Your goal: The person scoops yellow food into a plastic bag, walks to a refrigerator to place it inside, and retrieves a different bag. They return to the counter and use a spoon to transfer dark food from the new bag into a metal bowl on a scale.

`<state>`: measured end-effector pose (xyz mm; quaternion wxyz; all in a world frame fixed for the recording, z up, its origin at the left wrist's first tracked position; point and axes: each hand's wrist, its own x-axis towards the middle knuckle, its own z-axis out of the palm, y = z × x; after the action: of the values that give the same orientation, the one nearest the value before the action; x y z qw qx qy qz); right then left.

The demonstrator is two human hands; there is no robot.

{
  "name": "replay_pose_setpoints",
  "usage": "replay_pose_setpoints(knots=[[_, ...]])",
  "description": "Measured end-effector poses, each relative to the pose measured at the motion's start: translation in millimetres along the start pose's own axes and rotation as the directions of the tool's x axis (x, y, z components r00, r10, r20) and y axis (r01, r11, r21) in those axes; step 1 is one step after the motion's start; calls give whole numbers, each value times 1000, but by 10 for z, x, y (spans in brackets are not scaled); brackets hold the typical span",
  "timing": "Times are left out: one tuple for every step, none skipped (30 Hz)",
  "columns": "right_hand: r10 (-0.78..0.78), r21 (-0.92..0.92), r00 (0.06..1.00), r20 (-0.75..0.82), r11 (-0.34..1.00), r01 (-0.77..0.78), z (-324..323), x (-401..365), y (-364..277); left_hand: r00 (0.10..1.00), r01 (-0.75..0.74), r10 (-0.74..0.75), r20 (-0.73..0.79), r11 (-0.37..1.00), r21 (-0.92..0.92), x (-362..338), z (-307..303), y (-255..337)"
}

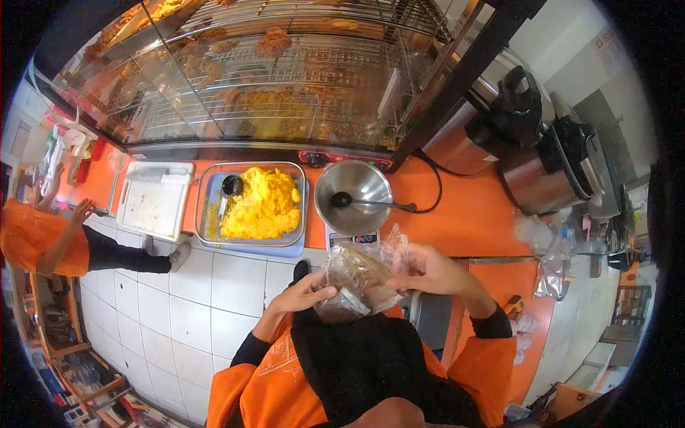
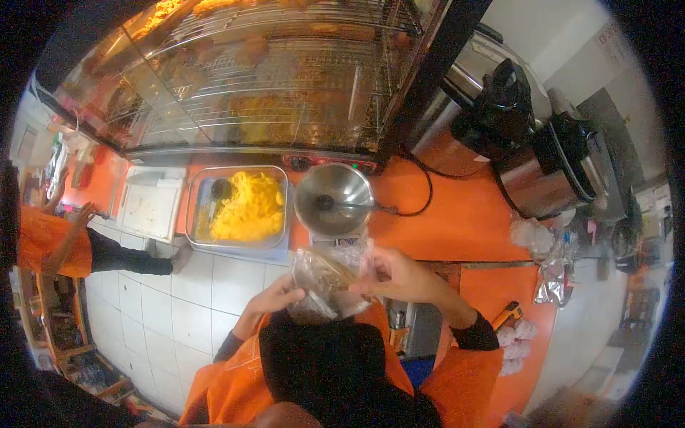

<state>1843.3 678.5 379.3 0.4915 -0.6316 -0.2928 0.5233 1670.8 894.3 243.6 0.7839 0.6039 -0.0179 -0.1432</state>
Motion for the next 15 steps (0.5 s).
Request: replay_pose_setpoints(knots=[[15,30,1000,-18,999,-14,1,6,-23,1000,17,-17,12,1000,10,8,3,26],[28,58,999,-37,998,-26,1,19,-47,1000,4,-5,9,1000,14,13,15,68],[41,84,998,-55,996,-37,0,28,-64,1000,-10,10,7,1000,20,20,32,124],[1,75,996,-94,997,6,5,35,-40,1000,-24,24,3,999,25,23,51,169],[-39,64,991,-130,997,48,13,48,10,999,-32,32,-5,999,16,26,70,201],[-80,51,983,-164,995,90,15,64,32,999,-41,41,-15,999,6,32,84,227],[-73,-29,980,-188,997,69,15,58,-12,999,-48,48,-25,999,-4,34,92,242],[-67,-108,975,-212,993,45,18,35,-85,999,-43,43,-17,999,-6,35,92,247],[-63,-185,970,-236,983,19,18,27,-129,999,-37,37,-10,999,-7,37,90,253],[-70,-189,961,-268,982,19,30,33,-132,999,-32,32,-3,999,-11,40,97,253],[-78,-194,951,-299,981,19,57,38,-128,999,-38,38,-30,999,-1,53,110,239],[-86,-198,940,-330,980,20,82,43,-123,997,-45,45,-57,999,10,72,128,213],[-125,-242,935,-331,969,44,96,65,-74,995,-51,53,-84,998,21,86,140,191],[-164,-285,929,-331,956,67,102,100,10,993,-56,60,-106,998,39,94,149,173],[-203,-328,922,-329,940,90,108,128,50,989,-60,67,-129,997,56,100,158,156]])
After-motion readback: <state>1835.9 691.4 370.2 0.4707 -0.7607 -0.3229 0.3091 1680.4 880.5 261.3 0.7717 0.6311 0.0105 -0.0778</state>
